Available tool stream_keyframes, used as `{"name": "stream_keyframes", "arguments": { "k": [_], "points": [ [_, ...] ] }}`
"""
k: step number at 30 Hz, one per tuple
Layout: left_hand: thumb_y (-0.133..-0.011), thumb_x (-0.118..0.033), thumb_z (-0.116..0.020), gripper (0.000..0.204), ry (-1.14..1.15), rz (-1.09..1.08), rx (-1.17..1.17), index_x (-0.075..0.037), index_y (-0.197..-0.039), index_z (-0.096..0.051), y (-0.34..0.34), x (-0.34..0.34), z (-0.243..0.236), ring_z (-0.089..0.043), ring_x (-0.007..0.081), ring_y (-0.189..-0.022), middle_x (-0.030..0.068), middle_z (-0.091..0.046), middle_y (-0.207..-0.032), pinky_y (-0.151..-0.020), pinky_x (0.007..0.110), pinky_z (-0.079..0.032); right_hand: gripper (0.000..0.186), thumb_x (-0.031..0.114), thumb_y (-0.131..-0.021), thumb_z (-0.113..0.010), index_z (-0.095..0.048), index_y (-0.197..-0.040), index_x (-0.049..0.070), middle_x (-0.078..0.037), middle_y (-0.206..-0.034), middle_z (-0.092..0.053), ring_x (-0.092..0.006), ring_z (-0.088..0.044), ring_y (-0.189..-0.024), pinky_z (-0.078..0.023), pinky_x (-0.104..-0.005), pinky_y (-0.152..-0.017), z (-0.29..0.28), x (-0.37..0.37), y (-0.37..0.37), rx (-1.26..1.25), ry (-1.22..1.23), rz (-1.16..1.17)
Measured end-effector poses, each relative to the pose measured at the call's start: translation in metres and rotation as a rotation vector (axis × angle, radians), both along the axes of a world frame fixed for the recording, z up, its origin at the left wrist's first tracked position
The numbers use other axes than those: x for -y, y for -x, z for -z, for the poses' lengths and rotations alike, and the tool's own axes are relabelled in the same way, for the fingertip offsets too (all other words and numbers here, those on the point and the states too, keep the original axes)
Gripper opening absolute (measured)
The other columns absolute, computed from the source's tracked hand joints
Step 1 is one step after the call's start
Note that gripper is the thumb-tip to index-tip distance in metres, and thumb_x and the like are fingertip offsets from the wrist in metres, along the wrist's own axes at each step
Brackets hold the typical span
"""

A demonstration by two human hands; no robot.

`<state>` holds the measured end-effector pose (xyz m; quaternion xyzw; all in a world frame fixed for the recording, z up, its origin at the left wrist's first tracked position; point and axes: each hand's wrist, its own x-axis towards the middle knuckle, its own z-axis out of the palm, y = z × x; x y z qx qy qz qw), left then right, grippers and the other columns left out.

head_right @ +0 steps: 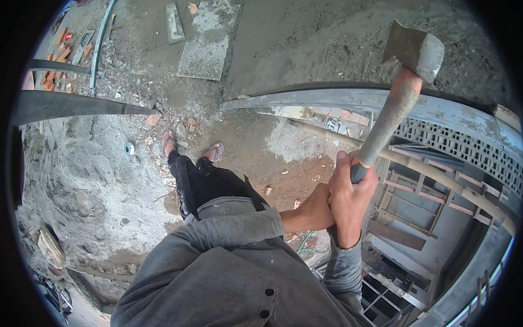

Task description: Using an axe-like tool to roughen or level a newly plastered wall while another worker applies mortar.

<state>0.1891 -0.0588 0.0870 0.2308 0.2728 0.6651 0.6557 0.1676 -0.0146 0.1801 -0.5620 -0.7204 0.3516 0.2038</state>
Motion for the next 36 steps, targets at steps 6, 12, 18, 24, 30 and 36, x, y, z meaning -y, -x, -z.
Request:
{"name": "stream_keyframes", "arguments": {
  "k": [6,12,18,24,30,36],
  "points": [
    [-0.079,-0.012,-0.067,0.018,0.133,-0.092,0.106,0.005,-0.080,-0.062,-0.034,-0.012,0.038,-0.066,0.0197,-0.074,0.0160,-0.068,-0.075,-0.063,0.035,-0.049,0.021,0.010,-0.092,-0.059,-0.047,-0.075,0.005,0.001,-0.059,-0.046,-0.0057,-0.037,-0.044,-0.029,-0.0245,-0.039,0.057,-0.026,-0.036,0.278,-0.310,-0.148],
    [-0.079,-0.012,-0.066,0.021,0.056,-0.056,0.080,0.008,-0.083,-0.061,0.000,-0.004,0.002,-0.067,0.0237,-0.079,0.0206,-0.067,-0.078,-0.064,0.037,-0.049,0.021,0.013,-0.092,-0.060,-0.048,-0.078,0.005,0.003,-0.055,-0.043,-0.0045,-0.039,-0.045,-0.029,-0.0235,-0.040,0.008,-0.010,0.010,0.101,0.045,0.021],
    [-0.079,-0.013,-0.067,0.022,0.080,-0.096,-0.020,0.008,-0.084,-0.062,-0.029,-0.010,0.028,-0.067,0.0243,-0.080,0.0196,-0.067,-0.076,-0.064,0.037,-0.049,0.028,0.013,-0.090,-0.061,-0.048,-0.070,0.001,-0.001,-0.055,-0.044,-0.0089,-0.039,-0.052,-0.034,-0.0307,-0.048,0.050,-0.023,-0.032,0.337,-0.214,-0.069],
    [-0.081,-0.014,-0.068,0.025,0.091,-0.135,0.049,0.007,-0.093,-0.062,-0.020,0.002,0.008,-0.068,0.0279,-0.085,0.0216,-0.068,-0.085,-0.067,0.039,-0.051,0.026,0.014,-0.090,-0.061,-0.049,-0.070,0.001,0.000,-0.055,-0.043,-0.0075,-0.038,-0.051,-0.033,-0.0297,-0.047,0.026,-0.018,-0.013,0.258,-0.054,-0.054],
    [-0.079,-0.013,-0.067,0.020,-0.029,-0.223,-0.205,0.006,-0.084,-0.063,-0.024,-0.016,0.031,-0.069,0.0267,-0.075,0.0210,-0.068,-0.077,-0.061,0.039,-0.049,0.023,0.011,-0.091,-0.059,-0.047,-0.072,0.005,0.003,-0.055,-0.043,-0.0051,-0.038,-0.047,-0.031,-0.0237,-0.042,0.051,-0.026,-0.032,0.185,-0.176,-0.123],
    [-0.079,-0.014,-0.067,0.024,0.197,-0.128,0.050,0.008,-0.087,-0.062,-0.019,0.001,0.018,-0.067,0.0234,-0.084,0.0198,-0.067,-0.080,-0.066,0.037,-0.049,0.022,0.010,-0.090,-0.060,-0.048,-0.073,0.004,0.002,-0.055,-0.046,-0.0059,-0.041,-0.043,-0.031,-0.0246,-0.039,0.041,-0.021,-0.013,0.106,0.137,0.038]
  ]
}}
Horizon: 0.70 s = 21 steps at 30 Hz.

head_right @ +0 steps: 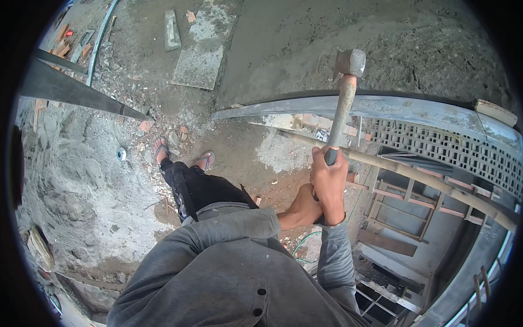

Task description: Using an axe-like tool to roughen or level a newly plastered wall while another worker applies mortar.

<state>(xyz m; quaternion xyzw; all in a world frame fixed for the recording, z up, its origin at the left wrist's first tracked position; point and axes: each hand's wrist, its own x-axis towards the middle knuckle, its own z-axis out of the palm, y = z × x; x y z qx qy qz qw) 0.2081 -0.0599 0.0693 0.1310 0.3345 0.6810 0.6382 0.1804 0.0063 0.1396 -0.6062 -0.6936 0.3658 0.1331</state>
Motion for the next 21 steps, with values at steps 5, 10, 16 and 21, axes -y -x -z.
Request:
{"name": "stream_keyframes", "arguments": {
  "k": [5,10,16,21],
  "points": [
    [-0.078,-0.015,-0.067,0.022,-0.167,-0.115,-0.238,0.005,-0.083,-0.061,0.018,-0.011,-0.001,-0.066,0.0392,-0.072,0.0244,-0.064,-0.072,-0.059,0.041,-0.048,0.025,0.011,-0.093,-0.059,-0.048,-0.071,0.004,0.002,-0.054,-0.045,-0.0050,-0.040,-0.044,-0.030,-0.0237,-0.039,-0.020,0.018,0.012,-0.191,-0.217,-0.172],
    [-0.078,-0.016,-0.069,0.024,0.091,-0.019,0.025,0.007,-0.080,-0.062,-0.022,-0.015,0.041,-0.068,0.0238,-0.073,0.0180,-0.068,-0.074,-0.059,0.038,-0.049,0.023,0.013,-0.089,-0.061,-0.051,-0.073,0.000,-0.003,-0.056,-0.046,-0.0104,-0.043,-0.054,-0.036,-0.0304,-0.051,0.051,-0.022,-0.016,0.135,0.106,0.013],
    [-0.077,-0.013,-0.068,0.021,-0.255,-0.233,-0.148,0.006,-0.085,-0.063,0.026,-0.018,0.021,-0.067,0.0217,-0.075,0.0185,-0.068,-0.078,-0.062,0.037,-0.049,0.022,0.013,-0.092,-0.060,-0.048,-0.076,0.003,0.001,-0.056,-0.043,-0.0064,-0.039,-0.049,-0.031,-0.0251,-0.044,0.005,0.009,0.026,0.060,-0.351,-0.325],
    [-0.077,-0.014,-0.069,0.022,-0.295,-0.244,-0.212,0.006,-0.086,-0.063,0.001,-0.021,0.057,-0.067,0.0201,-0.076,0.0179,-0.068,-0.079,-0.063,0.036,-0.049,0.022,0.012,-0.092,-0.059,-0.045,-0.077,0.006,0.004,-0.054,-0.040,-0.0040,-0.036,-0.042,-0.028,-0.0227,-0.037,0.064,-0.013,-0.019,0.104,-0.450,-0.389]
  ]
}}
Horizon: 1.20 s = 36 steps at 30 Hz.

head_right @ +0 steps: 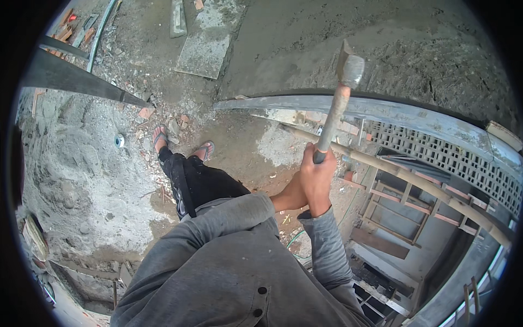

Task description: Using an axe-like tool to roughen or level a newly plastered wall while another worker applies mortar.

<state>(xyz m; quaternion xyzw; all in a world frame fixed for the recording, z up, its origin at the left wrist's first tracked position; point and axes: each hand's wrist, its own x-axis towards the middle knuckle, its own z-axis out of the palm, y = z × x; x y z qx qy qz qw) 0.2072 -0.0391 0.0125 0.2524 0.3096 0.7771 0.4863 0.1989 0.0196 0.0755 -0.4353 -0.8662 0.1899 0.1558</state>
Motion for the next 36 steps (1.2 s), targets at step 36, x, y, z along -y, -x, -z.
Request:
{"name": "stream_keyframes", "arguments": {
  "k": [36],
  "points": [
    [-0.078,-0.013,-0.067,0.021,0.183,0.046,0.005,0.007,-0.082,-0.063,0.010,0.002,-0.005,-0.067,0.0220,-0.075,0.0196,-0.066,-0.073,-0.064,0.036,-0.048,0.023,0.010,-0.090,-0.061,-0.049,-0.072,0.003,0.001,-0.059,-0.046,-0.0053,-0.041,-0.053,-0.032,-0.0243,-0.047,-0.034,0.021,0.030,-0.198,0.199,0.051]
  ]
}}
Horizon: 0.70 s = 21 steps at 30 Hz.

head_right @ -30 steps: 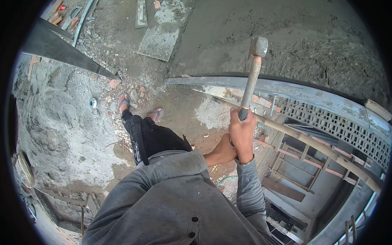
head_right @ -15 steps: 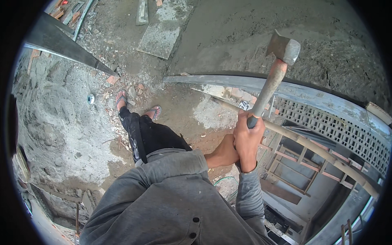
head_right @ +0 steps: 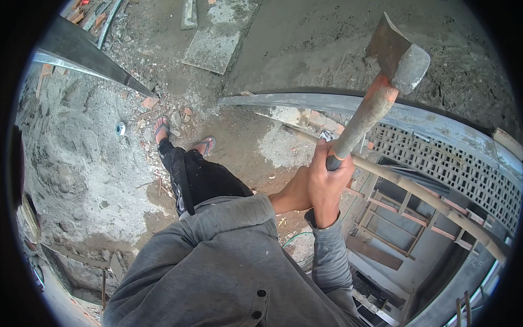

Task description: Using an axe-like tool to roughen or level a newly plastered wall while another worker applies mortar.

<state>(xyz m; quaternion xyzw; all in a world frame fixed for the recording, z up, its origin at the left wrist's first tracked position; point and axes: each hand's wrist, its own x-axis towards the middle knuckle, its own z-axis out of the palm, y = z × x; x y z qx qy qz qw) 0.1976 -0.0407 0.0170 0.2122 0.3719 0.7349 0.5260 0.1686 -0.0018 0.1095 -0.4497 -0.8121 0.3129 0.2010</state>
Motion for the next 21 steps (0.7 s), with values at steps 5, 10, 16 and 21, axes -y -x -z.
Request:
{"name": "stream_keyframes", "arguments": {
  "k": [5,10,16,21],
  "points": [
    [-0.082,-0.016,-0.067,0.023,0.114,0.155,0.096,0.005,-0.089,-0.063,-0.009,0.020,0.029,-0.066,0.0199,-0.077,0.0163,-0.068,-0.082,-0.063,0.036,-0.048,0.023,0.012,-0.092,-0.058,-0.048,-0.073,0.006,0.002,-0.052,-0.044,-0.0068,-0.040,-0.040,-0.032,-0.0235,-0.036,0.077,-0.029,-0.032,0.348,0.139,0.206],
    [-0.080,-0.015,-0.067,0.021,0.138,0.084,0.161,0.005,-0.087,-0.063,0.011,0.027,-0.013,-0.064,0.0171,-0.073,0.0129,-0.067,-0.078,-0.058,0.036,-0.047,0.018,0.012,-0.090,-0.059,-0.050,-0.077,0.004,0.002,-0.054,-0.045,-0.0067,-0.041,-0.041,-0.032,-0.0241,-0.036,0.010,0.000,0.015,0.072,0.364,0.166],
    [-0.079,-0.017,-0.067,0.025,0.075,0.034,-0.101,0.007,-0.084,-0.063,-0.002,0.021,0.025,-0.069,0.0301,-0.073,0.0232,-0.067,-0.074,-0.060,0.040,-0.048,0.022,0.011,-0.093,-0.058,-0.044,-0.076,0.008,0.004,-0.053,-0.038,-0.0051,-0.036,-0.040,-0.030,-0.0240,-0.037,0.059,-0.010,-0.036,0.068,-0.054,0.031],
    [-0.079,-0.016,-0.067,0.028,0.188,0.026,0.055,0.005,-0.097,-0.062,-0.013,0.022,0.025,-0.066,0.0254,-0.075,0.0180,-0.068,-0.079,-0.063,0.038,-0.049,0.019,0.009,-0.092,-0.057,-0.043,-0.078,0.008,0.004,-0.054,-0.039,-0.0060,-0.037,-0.041,-0.031,-0.0246,-0.037,0.048,-0.009,0.000,0.099,0.481,0.328]
  ]
}}
